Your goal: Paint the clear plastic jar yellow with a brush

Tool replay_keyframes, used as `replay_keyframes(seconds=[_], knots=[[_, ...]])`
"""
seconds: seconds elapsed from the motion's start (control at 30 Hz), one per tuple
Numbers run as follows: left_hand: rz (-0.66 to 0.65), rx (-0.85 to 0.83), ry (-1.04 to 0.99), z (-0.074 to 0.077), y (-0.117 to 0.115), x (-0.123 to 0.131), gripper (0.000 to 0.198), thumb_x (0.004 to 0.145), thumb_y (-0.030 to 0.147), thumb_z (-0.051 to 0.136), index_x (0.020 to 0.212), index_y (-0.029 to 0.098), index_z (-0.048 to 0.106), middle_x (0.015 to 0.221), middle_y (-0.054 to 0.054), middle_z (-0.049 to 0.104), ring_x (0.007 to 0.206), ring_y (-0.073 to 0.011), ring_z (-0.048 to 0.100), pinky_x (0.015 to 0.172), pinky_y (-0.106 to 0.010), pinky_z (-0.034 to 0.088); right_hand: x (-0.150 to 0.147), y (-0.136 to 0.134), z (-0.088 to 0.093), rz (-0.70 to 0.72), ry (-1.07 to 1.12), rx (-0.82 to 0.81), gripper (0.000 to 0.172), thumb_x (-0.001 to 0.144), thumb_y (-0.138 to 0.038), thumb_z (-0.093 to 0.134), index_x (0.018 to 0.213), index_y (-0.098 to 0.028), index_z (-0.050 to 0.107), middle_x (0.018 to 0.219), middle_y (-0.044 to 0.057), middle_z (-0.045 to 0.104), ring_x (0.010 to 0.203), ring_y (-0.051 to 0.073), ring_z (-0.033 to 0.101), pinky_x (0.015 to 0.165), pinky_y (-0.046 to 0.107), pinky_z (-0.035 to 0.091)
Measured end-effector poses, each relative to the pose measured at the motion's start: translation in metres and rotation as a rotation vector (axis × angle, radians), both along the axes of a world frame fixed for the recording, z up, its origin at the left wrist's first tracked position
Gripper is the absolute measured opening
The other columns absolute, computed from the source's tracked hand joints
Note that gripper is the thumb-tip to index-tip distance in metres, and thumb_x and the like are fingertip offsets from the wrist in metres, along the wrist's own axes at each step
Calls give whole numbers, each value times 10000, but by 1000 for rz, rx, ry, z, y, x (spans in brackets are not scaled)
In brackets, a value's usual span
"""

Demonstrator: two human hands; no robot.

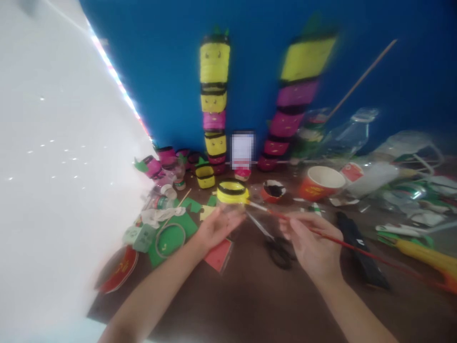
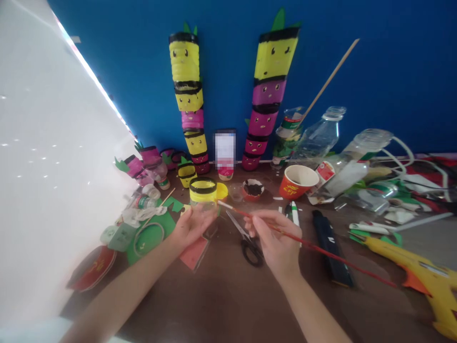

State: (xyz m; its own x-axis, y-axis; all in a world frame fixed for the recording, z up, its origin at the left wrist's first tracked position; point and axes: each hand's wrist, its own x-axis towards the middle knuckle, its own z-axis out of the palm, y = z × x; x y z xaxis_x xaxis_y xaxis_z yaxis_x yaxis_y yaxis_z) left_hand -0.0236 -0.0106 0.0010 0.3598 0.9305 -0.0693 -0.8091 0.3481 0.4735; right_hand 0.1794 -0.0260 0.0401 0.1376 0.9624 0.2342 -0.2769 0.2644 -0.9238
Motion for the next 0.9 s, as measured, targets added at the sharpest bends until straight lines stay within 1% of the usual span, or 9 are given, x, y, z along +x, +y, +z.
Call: replay_keyframes(seconds=[0.1, 0.2, 0.37, 0.47, 0.6, 0.7, 0.77, 0.83, 0.9], knots=[[-14, 56, -5, -2, 0, 1, 304, 717, 294, 674, 984, 157, 626, 1118, -105, 637, 1161, -252, 532, 1071, -406, 299, -2, -5, -5, 43, -62, 9, 79, 731, -265, 697, 768, -204, 663, 643, 14, 677, 501, 115, 598, 467, 236, 490], [-21, 82, 0, -4, 1, 1, 259, 719, 258, 673, 960, 172, 632, 1112, -95, 647, 1149, -243, 543, 1070, -410, 303, -5, -8, -8, 41, -115, -14, 69, 753, -259, 679, 787, -203, 660, 650, 10, 677, 483, 100, 584, 489, 238, 503], [-25, 44, -14, -4, 1, 0, 303, 739, 288, 649, 1014, 167, 612, 1157, -108, 622, 1209, -252, 496, 1078, -411, 287, -5, -6, -3, -8, -138, -39, 125, 733, -311, 697, 767, -195, 665, 644, 23, 682, 478, 104, 587, 490, 239, 516], [-32, 20, -28, -2, 0, -1, 335, 743, 323, 646, 1032, 158, 604, 1136, -109, 627, 1141, -242, 546, 1047, -389, 332, -3, -3, -4, -28, -142, -50, 135, 727, -319, 703, 766, -195, 666, 651, 25, 685, 488, 103, 596, 498, 233, 520], [-40, -5, -21, 0, 0, -3, 373, 737, 362, 646, 1037, 145, 599, 1102, -113, 632, 1021, -216, 604, 973, -343, 404, 1, 3, -9, -51, -132, -51, 145, 717, -325, 710, 752, -194, 658, 657, 26, 685, 510, 111, 608, 496, 232, 515], [-55, -35, -2, 0, -1, -4, 435, 712, 392, 666, 1059, 141, 587, 1059, -116, 639, 976, -212, 620, 942, -329, 423, 5, 7, -10, -59, -83, -37, 142, 700, -312, 721, 742, -195, 654, 654, 23, 682, 505, 112, 603, 477, 233, 499], [-38, -32, 6, -2, -1, -3, 420, 713, 377, 668, 1052, 144, 586, 1065, -114, 637, 1029, -227, 602, 974, -351, 402, 6, 8, -7, -69, -26, -16, 129, 687, -295, 727, 727, -197, 654, 624, 14, 667, 503, 117, 603, 447, 223, 475], [7, 3, 12, -3, 0, -1, 372, 722, 334, 665, 1038, 153, 590, 1104, -108, 628, 1110, -240, 563, 1019, -380, 365, 6, 5, -3, -73, 9, 7, 107, 688, -279, 722, 710, -199, 654, 605, 7, 652, 513, 124, 609, 426, 216, 457], [52, 45, 31, -2, 0, 1, 322, 729, 286, 663, 1021, 167, 598, 1116, -98, 631, 1139, -239, 547, 1043, -400, 340, 3, 0, -1, -68, -16, 45, 75, 707, -259, 707, 713, -202, 657, 617, 4, 649, 525, 123, 612, 428, 214, 461]])
